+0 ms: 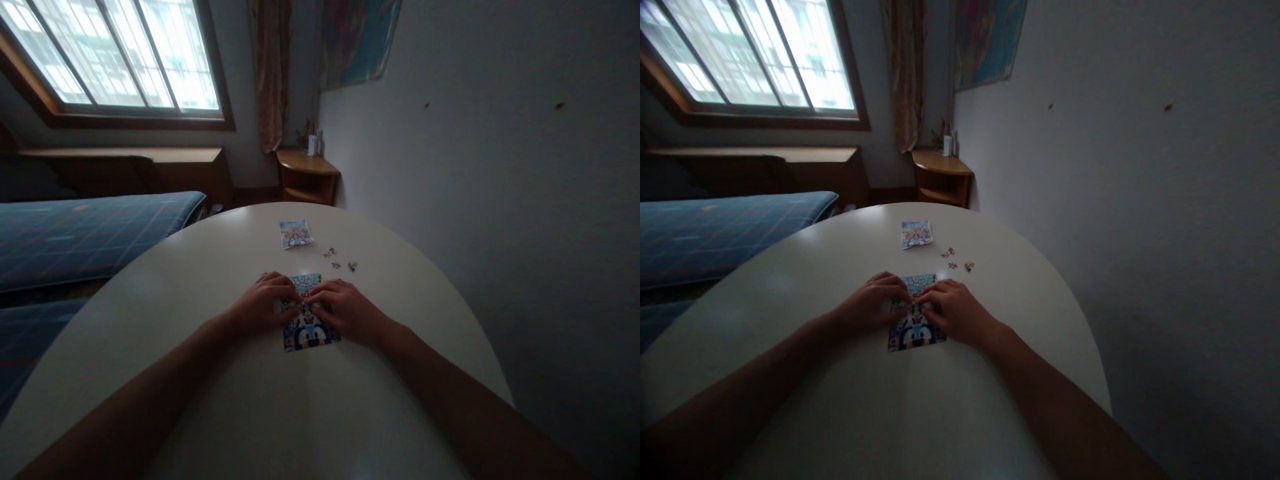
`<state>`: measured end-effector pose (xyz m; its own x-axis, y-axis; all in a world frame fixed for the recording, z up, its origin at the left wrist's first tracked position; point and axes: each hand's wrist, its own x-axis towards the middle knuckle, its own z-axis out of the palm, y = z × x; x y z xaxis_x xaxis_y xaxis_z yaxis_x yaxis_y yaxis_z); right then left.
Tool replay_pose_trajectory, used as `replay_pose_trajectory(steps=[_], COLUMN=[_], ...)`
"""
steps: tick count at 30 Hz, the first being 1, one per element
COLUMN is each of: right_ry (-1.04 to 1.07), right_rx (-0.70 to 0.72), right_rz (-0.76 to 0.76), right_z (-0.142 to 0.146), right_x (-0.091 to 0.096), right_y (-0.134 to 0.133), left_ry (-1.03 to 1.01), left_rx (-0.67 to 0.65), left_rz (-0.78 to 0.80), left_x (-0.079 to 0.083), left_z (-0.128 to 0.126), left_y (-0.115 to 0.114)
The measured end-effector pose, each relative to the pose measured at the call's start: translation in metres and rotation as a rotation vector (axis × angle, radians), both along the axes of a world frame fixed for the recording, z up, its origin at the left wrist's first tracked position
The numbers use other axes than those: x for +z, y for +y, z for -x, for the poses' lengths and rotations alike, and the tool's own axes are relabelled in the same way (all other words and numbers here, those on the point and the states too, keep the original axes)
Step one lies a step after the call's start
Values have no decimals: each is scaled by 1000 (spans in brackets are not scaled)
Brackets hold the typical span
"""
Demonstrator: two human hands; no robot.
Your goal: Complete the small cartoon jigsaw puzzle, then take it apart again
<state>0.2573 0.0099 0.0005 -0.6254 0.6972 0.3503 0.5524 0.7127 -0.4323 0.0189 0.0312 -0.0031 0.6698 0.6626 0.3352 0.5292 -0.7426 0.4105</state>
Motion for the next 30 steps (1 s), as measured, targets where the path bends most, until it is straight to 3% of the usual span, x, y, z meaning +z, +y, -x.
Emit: replay_pose_trajectory(steps=[4, 15, 24, 30], right_ry=[4, -8, -18, -11], right_rx=[-3, -4, -4, 4], right_rz=[-9, -13, -26, -34], right_z=[0, 0, -1, -1], right_x=[-1, -2, -4, -3], right_y=[0, 1, 1, 1], left_ry=[16, 195, 185, 276], left_rx=[-2, -122, -163, -199], left_rz=[-21, -260, -208, -228], left_x=[2, 10, 12, 23], left_z=[2, 6, 7, 9], left_y=[-1, -1, -1, -7])
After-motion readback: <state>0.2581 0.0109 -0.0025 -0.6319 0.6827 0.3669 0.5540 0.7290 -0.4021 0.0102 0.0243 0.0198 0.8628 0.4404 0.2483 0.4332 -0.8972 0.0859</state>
